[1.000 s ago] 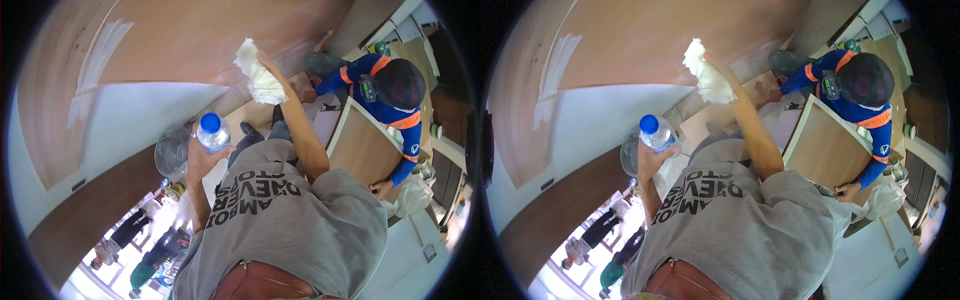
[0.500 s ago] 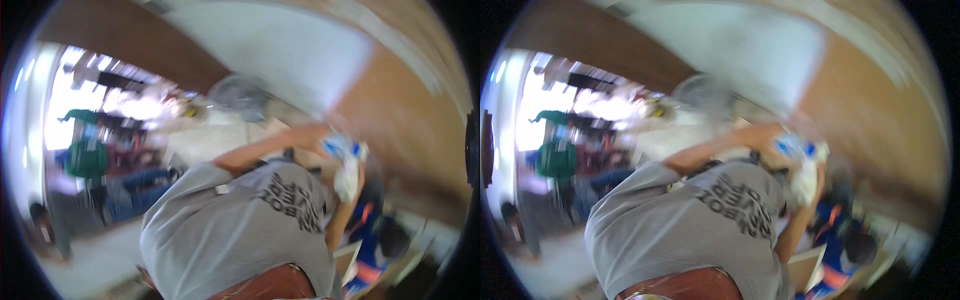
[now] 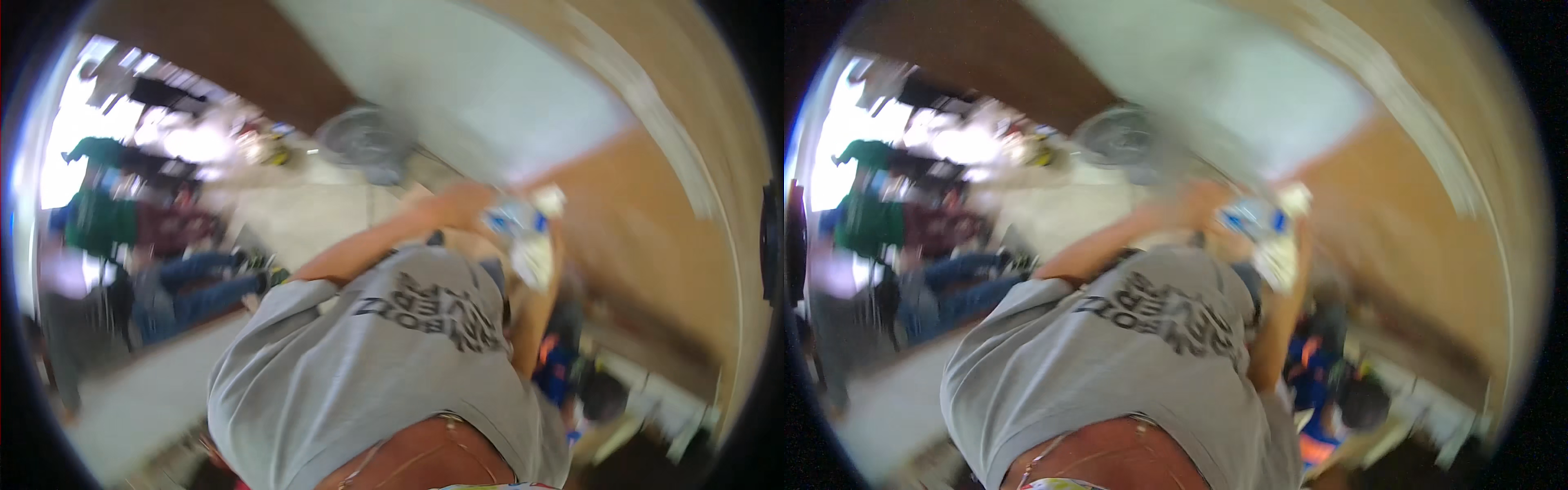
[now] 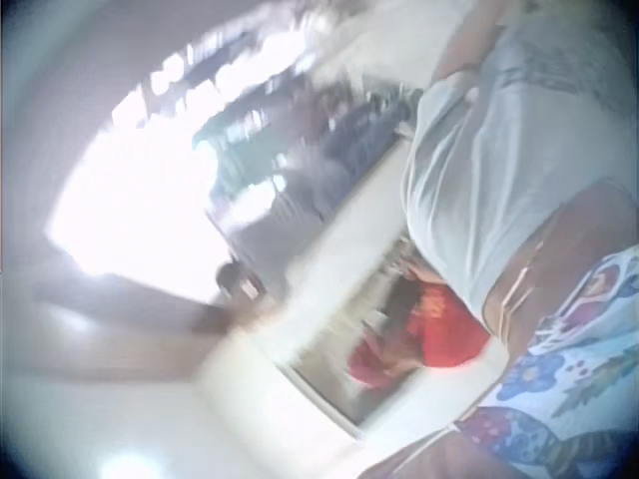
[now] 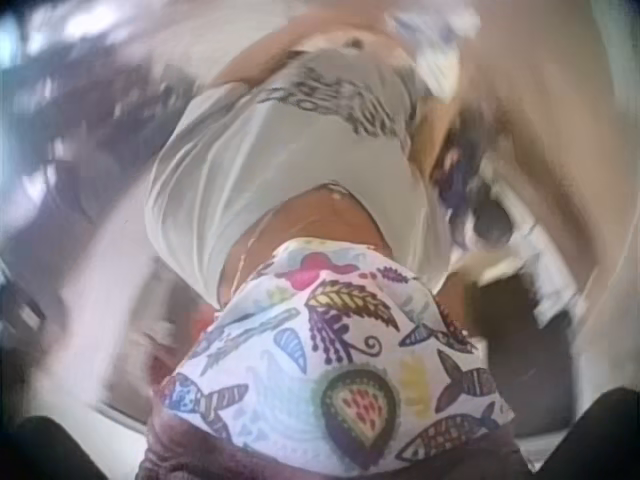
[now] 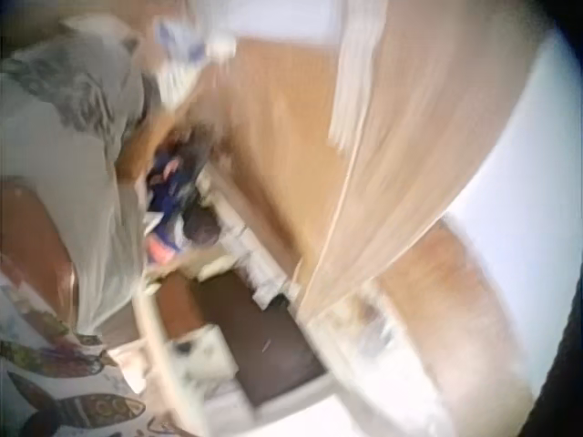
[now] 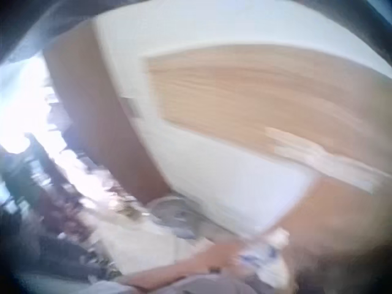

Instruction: The person sits on the floor, picks up a water bottle and a cloth, and walks to a wall. They pour water onto the cloth and wipe a section of the wall repeatedly.

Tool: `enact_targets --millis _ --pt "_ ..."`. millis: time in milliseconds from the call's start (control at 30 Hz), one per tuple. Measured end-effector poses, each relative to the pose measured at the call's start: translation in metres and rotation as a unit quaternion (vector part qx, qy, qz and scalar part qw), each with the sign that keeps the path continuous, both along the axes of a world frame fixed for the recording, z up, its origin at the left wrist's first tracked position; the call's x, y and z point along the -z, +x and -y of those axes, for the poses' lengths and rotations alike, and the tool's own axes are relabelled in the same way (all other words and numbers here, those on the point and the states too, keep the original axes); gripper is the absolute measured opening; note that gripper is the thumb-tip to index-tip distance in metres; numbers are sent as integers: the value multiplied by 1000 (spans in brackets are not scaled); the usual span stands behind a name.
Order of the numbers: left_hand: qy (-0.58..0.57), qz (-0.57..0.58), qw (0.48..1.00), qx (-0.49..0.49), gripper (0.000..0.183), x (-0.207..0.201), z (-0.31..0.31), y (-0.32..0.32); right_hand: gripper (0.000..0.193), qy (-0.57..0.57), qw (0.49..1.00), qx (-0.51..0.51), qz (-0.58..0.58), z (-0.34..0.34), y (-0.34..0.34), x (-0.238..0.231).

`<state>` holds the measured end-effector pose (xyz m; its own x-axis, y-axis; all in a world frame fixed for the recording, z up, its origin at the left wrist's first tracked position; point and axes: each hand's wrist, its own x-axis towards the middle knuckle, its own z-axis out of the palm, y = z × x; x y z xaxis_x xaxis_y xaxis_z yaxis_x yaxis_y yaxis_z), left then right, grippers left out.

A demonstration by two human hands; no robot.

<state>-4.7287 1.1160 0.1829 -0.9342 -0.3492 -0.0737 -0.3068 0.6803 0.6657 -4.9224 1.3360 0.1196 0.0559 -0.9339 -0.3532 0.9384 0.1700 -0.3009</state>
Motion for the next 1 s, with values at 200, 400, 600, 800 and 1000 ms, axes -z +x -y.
enact_targets --millis 200,400,600,800,1000 --pt "-96 151 983 38 70 -32 14 -66 44 71 964 152 -206 62 -48 46" --pt "-155 240 955 79 65 -80 -13 -121 45 83 961 146 -221 22 -75 3" --pt "-178 193 958 111 69 -78 -34 -165 48 33 967 174 -184 -10 -106 -21" --pt "-176 207 955 118 68 -84 -48 -186 48 50 966 206 -149 -26 -108 -15" --pt "-185 210 951 130 67 -80 -49 -190 41 48 962 250 -98 -34 -104 -29"
